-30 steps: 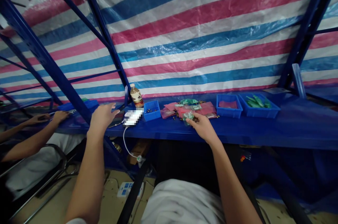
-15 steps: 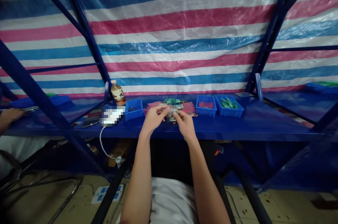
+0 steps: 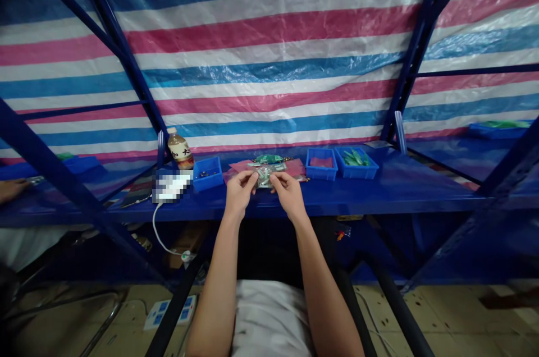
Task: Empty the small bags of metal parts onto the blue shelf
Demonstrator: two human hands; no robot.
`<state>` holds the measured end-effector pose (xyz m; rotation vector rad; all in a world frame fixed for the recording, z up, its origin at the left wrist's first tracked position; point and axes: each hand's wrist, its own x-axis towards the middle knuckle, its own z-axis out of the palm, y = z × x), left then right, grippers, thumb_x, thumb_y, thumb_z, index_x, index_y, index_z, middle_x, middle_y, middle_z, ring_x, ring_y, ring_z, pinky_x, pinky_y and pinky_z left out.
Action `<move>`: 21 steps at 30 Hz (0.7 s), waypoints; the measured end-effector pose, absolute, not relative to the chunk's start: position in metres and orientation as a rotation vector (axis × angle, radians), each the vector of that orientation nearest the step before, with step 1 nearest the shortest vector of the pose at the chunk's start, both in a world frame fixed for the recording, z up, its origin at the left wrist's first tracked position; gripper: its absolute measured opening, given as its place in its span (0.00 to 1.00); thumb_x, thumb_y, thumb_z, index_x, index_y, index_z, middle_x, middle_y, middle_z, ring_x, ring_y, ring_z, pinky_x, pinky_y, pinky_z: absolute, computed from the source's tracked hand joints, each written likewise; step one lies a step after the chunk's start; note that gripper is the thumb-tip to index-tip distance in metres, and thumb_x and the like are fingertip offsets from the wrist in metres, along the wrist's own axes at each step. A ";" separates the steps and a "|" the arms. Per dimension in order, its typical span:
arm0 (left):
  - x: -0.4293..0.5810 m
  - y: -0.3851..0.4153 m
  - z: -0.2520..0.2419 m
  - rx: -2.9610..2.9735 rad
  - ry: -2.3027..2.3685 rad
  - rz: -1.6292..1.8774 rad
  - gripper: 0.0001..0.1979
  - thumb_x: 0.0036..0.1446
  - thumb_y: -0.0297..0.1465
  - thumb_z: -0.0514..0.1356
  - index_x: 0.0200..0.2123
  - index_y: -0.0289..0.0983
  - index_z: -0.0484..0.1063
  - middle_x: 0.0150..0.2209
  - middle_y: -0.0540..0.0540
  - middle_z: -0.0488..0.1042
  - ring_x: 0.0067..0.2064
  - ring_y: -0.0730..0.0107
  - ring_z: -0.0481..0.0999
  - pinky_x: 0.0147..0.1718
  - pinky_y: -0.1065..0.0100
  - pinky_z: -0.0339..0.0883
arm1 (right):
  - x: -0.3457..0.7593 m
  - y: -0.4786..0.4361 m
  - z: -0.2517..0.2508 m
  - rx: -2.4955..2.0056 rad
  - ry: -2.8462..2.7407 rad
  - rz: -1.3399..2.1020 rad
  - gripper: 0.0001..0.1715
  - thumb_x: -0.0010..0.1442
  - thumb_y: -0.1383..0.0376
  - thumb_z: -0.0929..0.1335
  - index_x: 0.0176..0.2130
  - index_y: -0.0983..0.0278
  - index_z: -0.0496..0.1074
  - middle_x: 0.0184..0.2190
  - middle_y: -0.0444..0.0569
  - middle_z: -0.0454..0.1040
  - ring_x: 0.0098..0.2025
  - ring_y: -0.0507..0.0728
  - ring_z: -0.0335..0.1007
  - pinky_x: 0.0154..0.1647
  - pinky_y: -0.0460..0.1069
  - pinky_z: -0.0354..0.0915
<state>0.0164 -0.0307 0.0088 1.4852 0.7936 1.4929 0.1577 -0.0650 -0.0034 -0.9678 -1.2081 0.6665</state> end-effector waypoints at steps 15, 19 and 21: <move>0.016 -0.038 0.012 1.528 0.799 1.346 0.19 0.52 0.45 0.67 0.35 0.32 0.77 0.26 0.49 0.73 0.21 0.78 0.66 0.19 0.74 0.60 | 0.158 -0.065 -0.007 -0.932 -1.158 0.602 0.19 0.53 0.49 0.73 0.30 0.62 0.72 0.25 0.44 0.72 0.29 0.54 0.67 0.34 0.50 0.65; 0.015 -0.038 0.010 1.578 0.737 1.224 0.19 0.51 0.43 0.68 0.36 0.32 0.78 0.29 0.44 0.77 0.26 0.71 0.73 0.22 0.73 0.64 | 0.158 -0.065 -0.007 -0.915 -1.141 0.595 0.18 0.54 0.49 0.72 0.31 0.62 0.73 0.26 0.45 0.73 0.29 0.55 0.68 0.34 0.50 0.66; 0.015 -0.038 0.008 1.591 0.718 1.188 0.19 0.51 0.42 0.69 0.38 0.31 0.79 0.30 0.43 0.78 0.29 0.69 0.75 0.23 0.72 0.65 | 0.158 -0.064 -0.008 -0.899 -1.132 0.594 0.18 0.54 0.50 0.73 0.30 0.61 0.73 0.26 0.45 0.73 0.29 0.55 0.68 0.34 0.50 0.66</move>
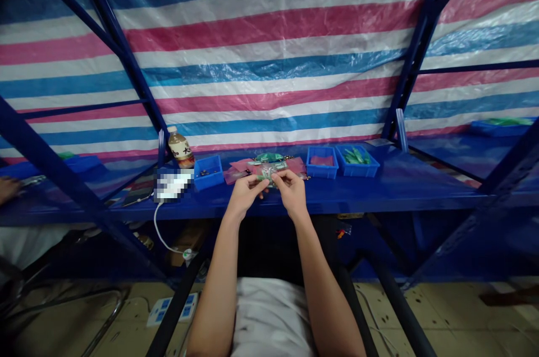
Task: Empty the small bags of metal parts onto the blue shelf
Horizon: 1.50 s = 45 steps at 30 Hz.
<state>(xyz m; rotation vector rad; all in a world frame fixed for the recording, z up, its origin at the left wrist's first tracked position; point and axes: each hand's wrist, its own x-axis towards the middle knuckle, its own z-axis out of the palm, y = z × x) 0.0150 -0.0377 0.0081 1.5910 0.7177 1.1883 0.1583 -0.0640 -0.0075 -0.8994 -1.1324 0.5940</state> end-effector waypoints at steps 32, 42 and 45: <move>0.012 -0.038 0.010 1.538 0.698 1.212 0.18 0.51 0.35 0.68 0.43 0.30 0.77 0.34 0.42 0.79 0.32 0.69 0.76 0.29 0.71 0.68 | 0.159 -0.065 -0.007 -0.933 -1.295 0.708 0.16 0.56 0.51 0.70 0.34 0.61 0.72 0.30 0.46 0.73 0.31 0.55 0.68 0.32 0.49 0.66; 0.015 -0.040 0.007 1.675 0.708 1.246 0.14 0.61 0.40 0.59 0.37 0.33 0.72 0.28 0.47 0.73 0.28 0.72 0.70 0.28 0.71 0.65 | 0.157 -0.067 -0.006 -0.847 -1.343 0.786 0.16 0.56 0.53 0.72 0.39 0.61 0.76 0.32 0.46 0.77 0.35 0.56 0.73 0.35 0.50 0.67; 0.013 -0.038 0.006 1.714 0.709 1.245 0.17 0.62 0.43 0.58 0.38 0.33 0.72 0.29 0.47 0.72 0.27 0.72 0.69 0.28 0.71 0.64 | 0.159 -0.064 -0.009 -0.836 -1.333 0.805 0.17 0.56 0.53 0.73 0.40 0.61 0.76 0.32 0.46 0.77 0.34 0.56 0.73 0.33 0.49 0.66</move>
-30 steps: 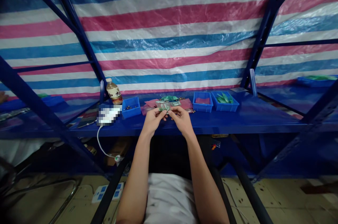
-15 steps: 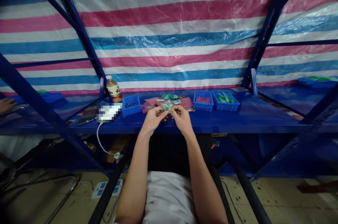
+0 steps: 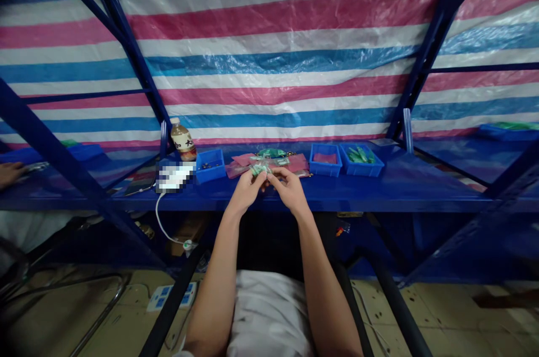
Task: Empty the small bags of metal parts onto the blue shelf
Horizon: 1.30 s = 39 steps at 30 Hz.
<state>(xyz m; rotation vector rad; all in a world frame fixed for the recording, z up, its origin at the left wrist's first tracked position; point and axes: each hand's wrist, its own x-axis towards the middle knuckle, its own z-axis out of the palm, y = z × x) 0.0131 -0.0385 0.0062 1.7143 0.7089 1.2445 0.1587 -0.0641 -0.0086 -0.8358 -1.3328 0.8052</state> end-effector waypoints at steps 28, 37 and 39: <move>0.010 -0.032 0.009 1.454 0.683 1.441 0.20 0.50 0.43 0.69 0.37 0.31 0.77 0.30 0.44 0.77 0.28 0.72 0.71 0.25 0.72 0.62 | 0.160 -0.062 -0.011 -0.888 -1.438 0.820 0.17 0.54 0.52 0.74 0.38 0.61 0.73 0.34 0.45 0.74 0.32 0.53 0.68 0.32 0.48 0.64; 0.013 -0.035 0.009 1.403 0.672 1.387 0.22 0.50 0.45 0.69 0.40 0.33 0.77 0.32 0.44 0.77 0.29 0.72 0.72 0.27 0.71 0.66 | 0.160 -0.066 -0.009 -0.889 -1.276 0.773 0.17 0.53 0.52 0.74 0.30 0.62 0.72 0.24 0.44 0.72 0.28 0.53 0.67 0.32 0.49 0.64; 0.014 -0.034 0.007 1.447 0.663 1.357 0.21 0.51 0.45 0.68 0.38 0.32 0.77 0.32 0.44 0.77 0.30 0.71 0.72 0.27 0.71 0.65 | 0.160 -0.067 -0.008 -0.880 -1.263 0.753 0.17 0.53 0.52 0.74 0.28 0.62 0.71 0.24 0.43 0.72 0.28 0.53 0.66 0.32 0.49 0.64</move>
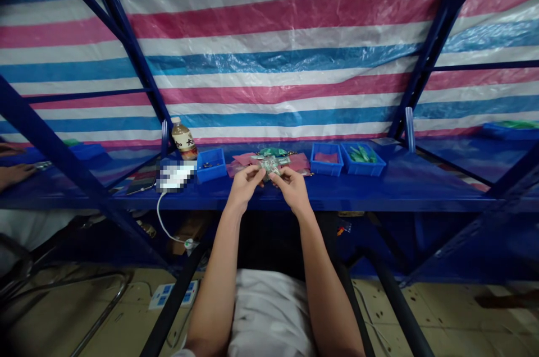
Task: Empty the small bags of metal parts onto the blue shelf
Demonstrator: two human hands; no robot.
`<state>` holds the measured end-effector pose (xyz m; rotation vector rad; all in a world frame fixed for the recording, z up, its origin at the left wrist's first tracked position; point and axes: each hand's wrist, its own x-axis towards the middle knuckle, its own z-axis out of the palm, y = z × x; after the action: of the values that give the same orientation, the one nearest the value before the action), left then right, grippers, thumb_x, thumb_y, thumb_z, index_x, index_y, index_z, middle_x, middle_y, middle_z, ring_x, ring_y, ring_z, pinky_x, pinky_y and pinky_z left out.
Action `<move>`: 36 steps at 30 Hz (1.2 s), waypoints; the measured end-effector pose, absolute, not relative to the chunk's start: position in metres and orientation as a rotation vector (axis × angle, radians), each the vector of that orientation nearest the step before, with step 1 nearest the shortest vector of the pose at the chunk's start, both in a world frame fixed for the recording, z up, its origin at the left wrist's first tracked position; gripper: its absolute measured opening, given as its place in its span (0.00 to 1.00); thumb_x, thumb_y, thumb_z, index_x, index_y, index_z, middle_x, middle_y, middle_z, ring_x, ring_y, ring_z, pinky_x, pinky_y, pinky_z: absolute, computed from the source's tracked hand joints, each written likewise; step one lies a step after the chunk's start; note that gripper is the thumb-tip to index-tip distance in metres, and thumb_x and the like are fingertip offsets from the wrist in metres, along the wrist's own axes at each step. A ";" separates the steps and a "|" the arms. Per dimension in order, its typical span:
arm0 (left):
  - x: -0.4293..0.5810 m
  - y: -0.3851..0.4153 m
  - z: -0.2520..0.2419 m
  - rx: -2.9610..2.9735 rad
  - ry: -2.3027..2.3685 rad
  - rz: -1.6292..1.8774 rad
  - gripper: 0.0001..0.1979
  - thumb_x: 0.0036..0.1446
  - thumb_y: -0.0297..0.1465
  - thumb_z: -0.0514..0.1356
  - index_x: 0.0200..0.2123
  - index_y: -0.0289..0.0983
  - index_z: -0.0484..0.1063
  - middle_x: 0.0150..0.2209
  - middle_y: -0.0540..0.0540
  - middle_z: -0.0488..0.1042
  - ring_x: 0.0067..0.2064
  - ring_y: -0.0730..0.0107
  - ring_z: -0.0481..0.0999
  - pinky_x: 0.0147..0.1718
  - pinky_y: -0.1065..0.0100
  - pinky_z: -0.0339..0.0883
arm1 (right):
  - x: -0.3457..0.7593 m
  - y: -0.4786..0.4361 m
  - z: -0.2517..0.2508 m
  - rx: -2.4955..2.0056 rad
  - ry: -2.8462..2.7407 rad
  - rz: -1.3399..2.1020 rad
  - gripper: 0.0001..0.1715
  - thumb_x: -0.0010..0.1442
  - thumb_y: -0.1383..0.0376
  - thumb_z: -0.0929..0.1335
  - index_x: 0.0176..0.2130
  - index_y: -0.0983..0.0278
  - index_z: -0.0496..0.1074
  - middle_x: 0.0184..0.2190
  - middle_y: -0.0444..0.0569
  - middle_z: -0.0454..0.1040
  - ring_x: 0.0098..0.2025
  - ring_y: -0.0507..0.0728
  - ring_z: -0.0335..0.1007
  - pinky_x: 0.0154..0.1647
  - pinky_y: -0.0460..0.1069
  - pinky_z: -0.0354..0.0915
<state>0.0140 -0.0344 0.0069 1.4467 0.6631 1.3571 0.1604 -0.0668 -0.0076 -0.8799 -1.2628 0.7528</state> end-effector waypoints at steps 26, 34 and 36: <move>0.015 -0.040 0.008 1.527 0.703 1.436 0.16 0.52 0.41 0.68 0.34 0.33 0.79 0.30 0.47 0.76 0.29 0.73 0.69 0.29 0.72 0.63 | 0.159 -0.067 -0.005 -0.861 -1.284 0.799 0.20 0.52 0.48 0.74 0.31 0.61 0.71 0.26 0.43 0.70 0.28 0.52 0.65 0.30 0.48 0.65; 0.015 -0.040 0.014 1.442 0.712 1.473 0.16 0.50 0.41 0.69 0.31 0.33 0.77 0.25 0.49 0.72 0.25 0.75 0.66 0.24 0.72 0.61 | 0.160 -0.065 -0.008 -0.909 -1.314 0.804 0.20 0.52 0.49 0.74 0.31 0.62 0.71 0.25 0.44 0.72 0.27 0.53 0.67 0.30 0.49 0.64; 0.014 -0.040 0.014 1.433 0.705 1.467 0.16 0.50 0.41 0.69 0.30 0.33 0.77 0.25 0.49 0.72 0.24 0.76 0.66 0.24 0.72 0.61 | 0.161 -0.065 -0.009 -0.909 -1.332 0.791 0.19 0.53 0.49 0.74 0.31 0.62 0.72 0.25 0.44 0.72 0.27 0.53 0.67 0.30 0.49 0.64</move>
<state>0.0141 -0.0404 0.0142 1.4326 0.7048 1.4673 0.1606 -0.0646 -0.0087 -0.9085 -1.3322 0.7914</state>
